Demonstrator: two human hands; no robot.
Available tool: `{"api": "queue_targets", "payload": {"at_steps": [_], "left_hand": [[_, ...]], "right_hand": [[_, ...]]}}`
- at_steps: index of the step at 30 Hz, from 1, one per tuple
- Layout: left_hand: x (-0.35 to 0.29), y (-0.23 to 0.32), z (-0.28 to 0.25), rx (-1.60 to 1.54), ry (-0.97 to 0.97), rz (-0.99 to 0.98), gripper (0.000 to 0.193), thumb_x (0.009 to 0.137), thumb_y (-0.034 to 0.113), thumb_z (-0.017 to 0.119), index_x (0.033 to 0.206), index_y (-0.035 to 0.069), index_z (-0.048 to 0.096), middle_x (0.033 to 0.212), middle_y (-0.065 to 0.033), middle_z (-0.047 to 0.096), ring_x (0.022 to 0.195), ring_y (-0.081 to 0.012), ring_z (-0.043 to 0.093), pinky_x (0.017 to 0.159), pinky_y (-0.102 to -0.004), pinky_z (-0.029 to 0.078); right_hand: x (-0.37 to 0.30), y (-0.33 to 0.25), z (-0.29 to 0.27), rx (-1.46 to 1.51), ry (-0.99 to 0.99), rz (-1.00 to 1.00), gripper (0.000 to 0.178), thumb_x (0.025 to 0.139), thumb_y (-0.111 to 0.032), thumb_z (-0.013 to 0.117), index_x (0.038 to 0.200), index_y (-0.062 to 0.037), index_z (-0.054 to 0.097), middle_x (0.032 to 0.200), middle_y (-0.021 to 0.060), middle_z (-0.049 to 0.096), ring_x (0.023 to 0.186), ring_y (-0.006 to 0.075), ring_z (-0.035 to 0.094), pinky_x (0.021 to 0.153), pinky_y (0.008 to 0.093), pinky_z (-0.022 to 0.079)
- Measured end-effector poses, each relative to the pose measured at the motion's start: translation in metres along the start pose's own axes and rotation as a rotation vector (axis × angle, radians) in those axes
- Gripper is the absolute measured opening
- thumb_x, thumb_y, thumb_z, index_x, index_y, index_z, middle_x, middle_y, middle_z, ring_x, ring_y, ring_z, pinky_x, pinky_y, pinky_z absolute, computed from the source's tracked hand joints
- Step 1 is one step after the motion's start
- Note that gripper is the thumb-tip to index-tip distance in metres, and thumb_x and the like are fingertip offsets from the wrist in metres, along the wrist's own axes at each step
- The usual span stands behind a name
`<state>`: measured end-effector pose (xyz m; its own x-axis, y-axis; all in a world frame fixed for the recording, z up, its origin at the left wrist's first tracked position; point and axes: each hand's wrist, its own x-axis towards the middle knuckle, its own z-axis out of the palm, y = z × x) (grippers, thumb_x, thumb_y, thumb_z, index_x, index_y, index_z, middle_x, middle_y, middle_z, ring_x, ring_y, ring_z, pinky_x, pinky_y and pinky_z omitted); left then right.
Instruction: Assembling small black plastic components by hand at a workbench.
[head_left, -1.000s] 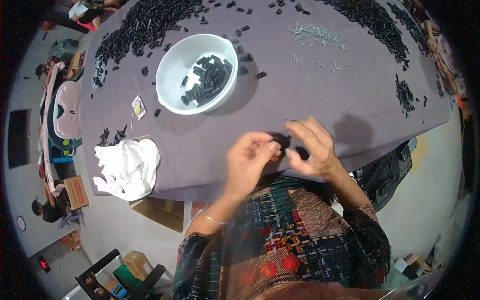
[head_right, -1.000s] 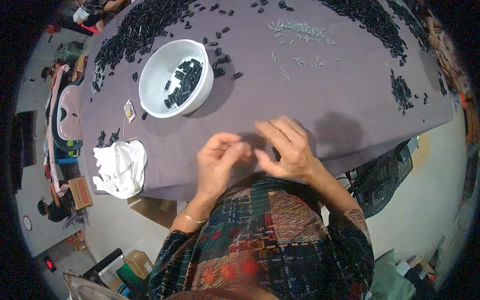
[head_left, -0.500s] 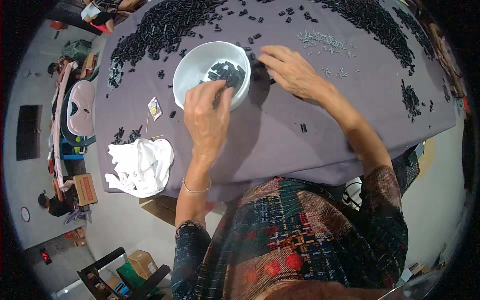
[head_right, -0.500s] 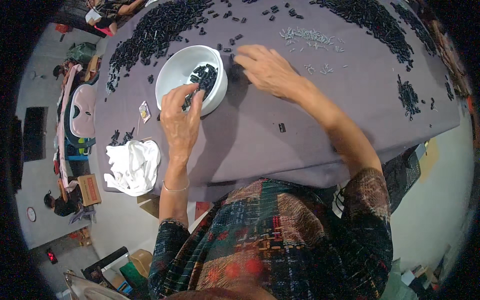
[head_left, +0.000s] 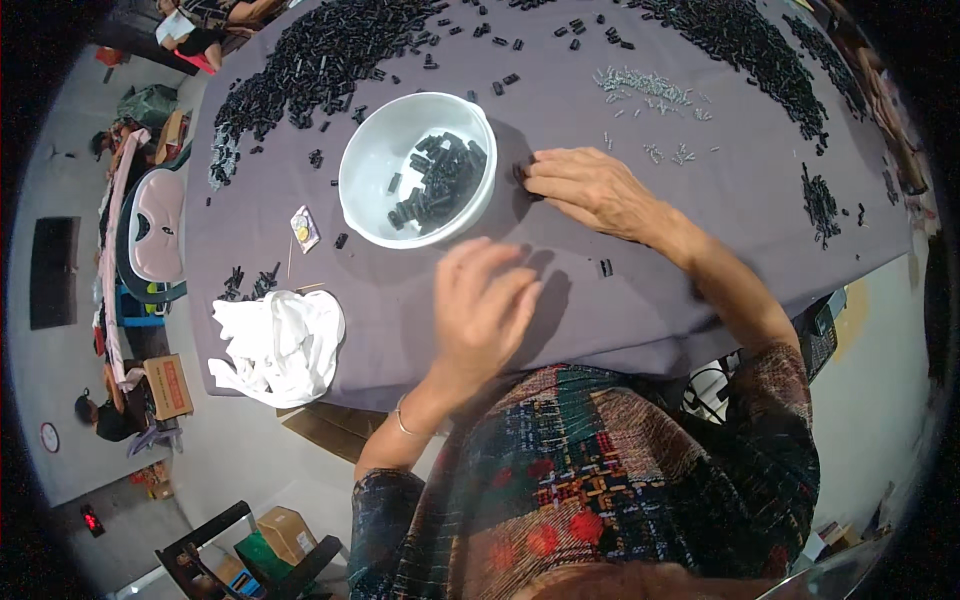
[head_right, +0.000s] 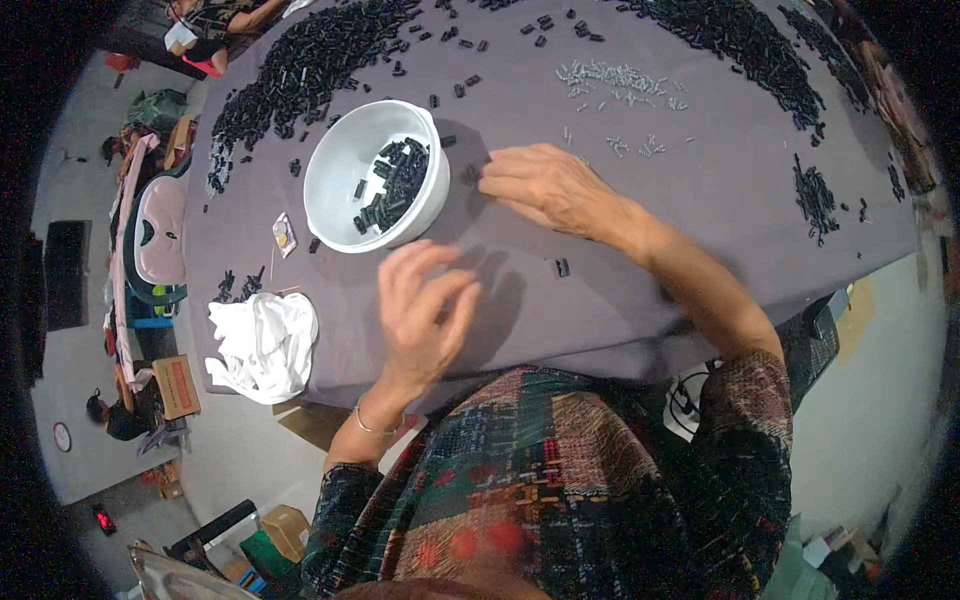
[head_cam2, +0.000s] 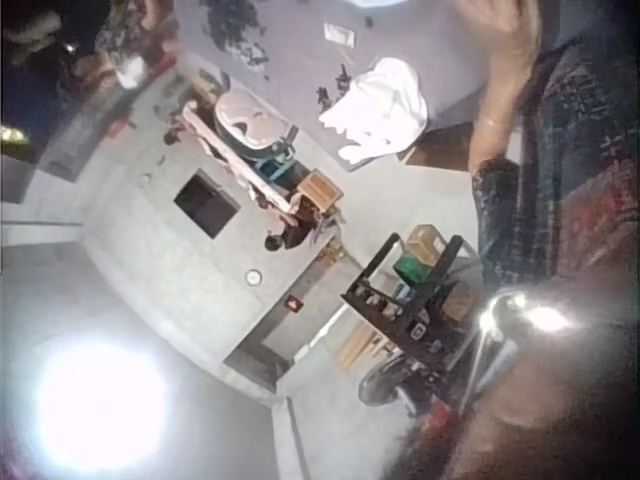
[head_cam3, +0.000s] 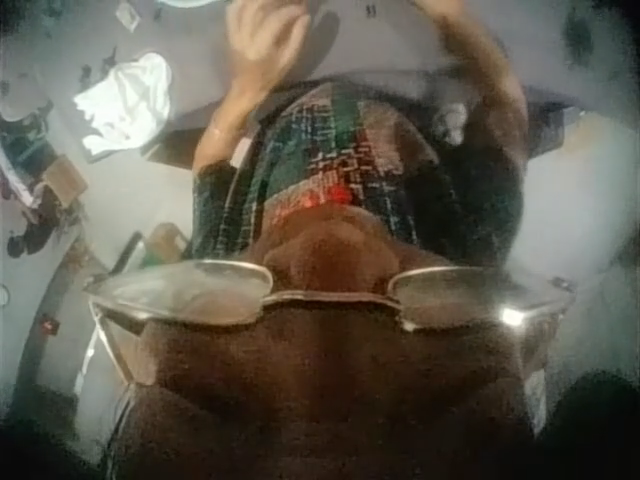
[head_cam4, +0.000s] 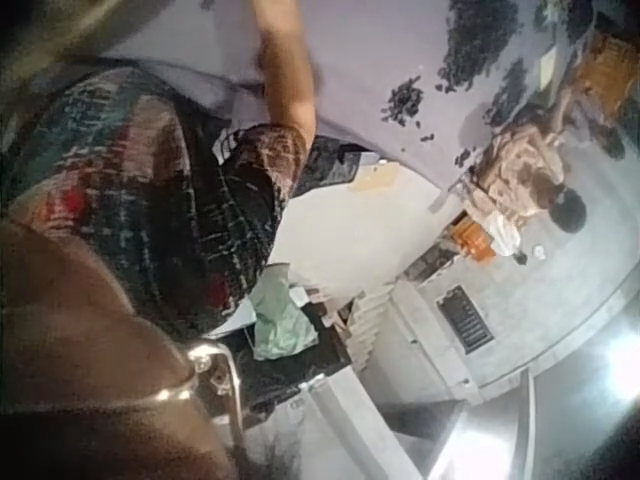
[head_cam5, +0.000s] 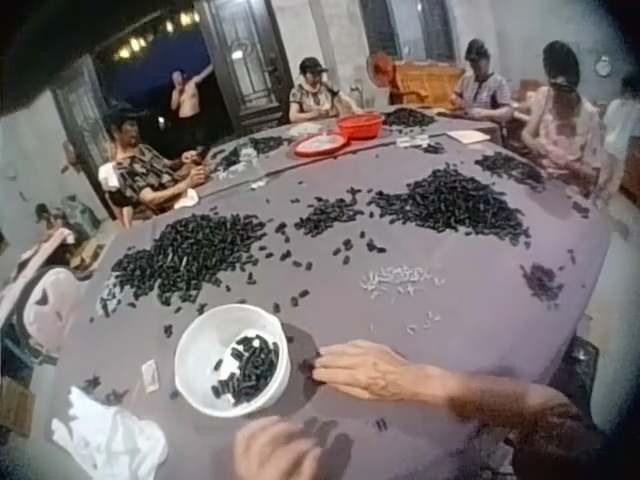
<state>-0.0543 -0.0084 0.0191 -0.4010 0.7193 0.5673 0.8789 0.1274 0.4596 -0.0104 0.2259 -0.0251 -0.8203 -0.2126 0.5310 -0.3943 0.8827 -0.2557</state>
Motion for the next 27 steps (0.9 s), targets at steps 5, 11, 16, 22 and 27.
{"api": "queue_targets", "payload": {"at_steps": [5, 11, 16, 22, 27], "left_hand": [[-0.007, 0.000, 0.017, -0.145, -0.113, 0.034, 0.020, 0.065, 0.001, 0.072, 0.082, 0.002, 0.063, 0.095, -0.0097, 0.059, 0.090, -0.0289, 0.055, 0.073, -0.0369, 0.047], [-0.015, -0.006, 0.021, -0.158, -0.155, -0.053, 0.020, 0.068, -0.002, 0.071, 0.086, 0.003, 0.064, 0.096, -0.0089, 0.060, 0.087, -0.0274, 0.056, 0.071, -0.0354, 0.047], [-0.009, -0.007, 0.026, -0.114, -0.150, -0.130, 0.018, 0.069, -0.001, 0.070, 0.085, 0.004, 0.063, 0.091, -0.0099, 0.059, 0.082, -0.0277, 0.055, 0.069, -0.0348, 0.047], [-0.003, -0.004, 0.031, -0.069, -0.191, -0.095, 0.019, 0.070, 0.001, 0.071, 0.086, 0.005, 0.063, 0.086, -0.0071, 0.058, 0.078, -0.0248, 0.053, 0.066, -0.0348, 0.046], [0.001, 0.001, 0.035, -0.053, -0.188, -0.106, 0.018, 0.070, 0.002, 0.071, 0.085, 0.005, 0.062, 0.085, -0.0059, 0.058, 0.077, -0.0241, 0.053, 0.065, -0.0350, 0.045]], "right_hand": [[-0.035, -0.018, -0.027, 0.020, -0.112, 0.088, 0.028, 0.080, -0.009, 0.062, 0.107, -0.0077, 0.063, 0.120, 0.0052, 0.059, 0.121, 0.0246, 0.049, 0.095, 0.0391, 0.040], [-0.061, -0.035, -0.043, 0.073, -0.096, 0.132, 0.024, 0.077, -0.003, 0.061, 0.101, -0.0069, 0.064, 0.119, 0.0064, 0.060, 0.122, 0.0287, 0.048, 0.095, 0.0396, 0.041], [-0.066, -0.042, -0.053, 0.156, 0.098, 0.321, 0.027, 0.073, 0.005, 0.061, 0.099, -0.0043, 0.064, 0.112, 0.0092, 0.062, 0.111, 0.0297, 0.055, 0.089, 0.0387, 0.045], [-0.077, -0.036, -0.058, -0.013, 0.292, 0.561, 0.018, 0.074, 0.003, 0.063, 0.090, -0.0028, 0.064, 0.089, 0.0092, 0.063, 0.085, 0.0268, 0.059, 0.072, 0.0344, 0.048], [-0.073, -0.033, -0.056, 0.015, 0.278, 0.502, 0.012, 0.073, 0.002, 0.063, 0.084, -0.0034, 0.063, 0.078, 0.0082, 0.058, 0.076, 0.0263, 0.055, 0.066, 0.0345, 0.045]]}}
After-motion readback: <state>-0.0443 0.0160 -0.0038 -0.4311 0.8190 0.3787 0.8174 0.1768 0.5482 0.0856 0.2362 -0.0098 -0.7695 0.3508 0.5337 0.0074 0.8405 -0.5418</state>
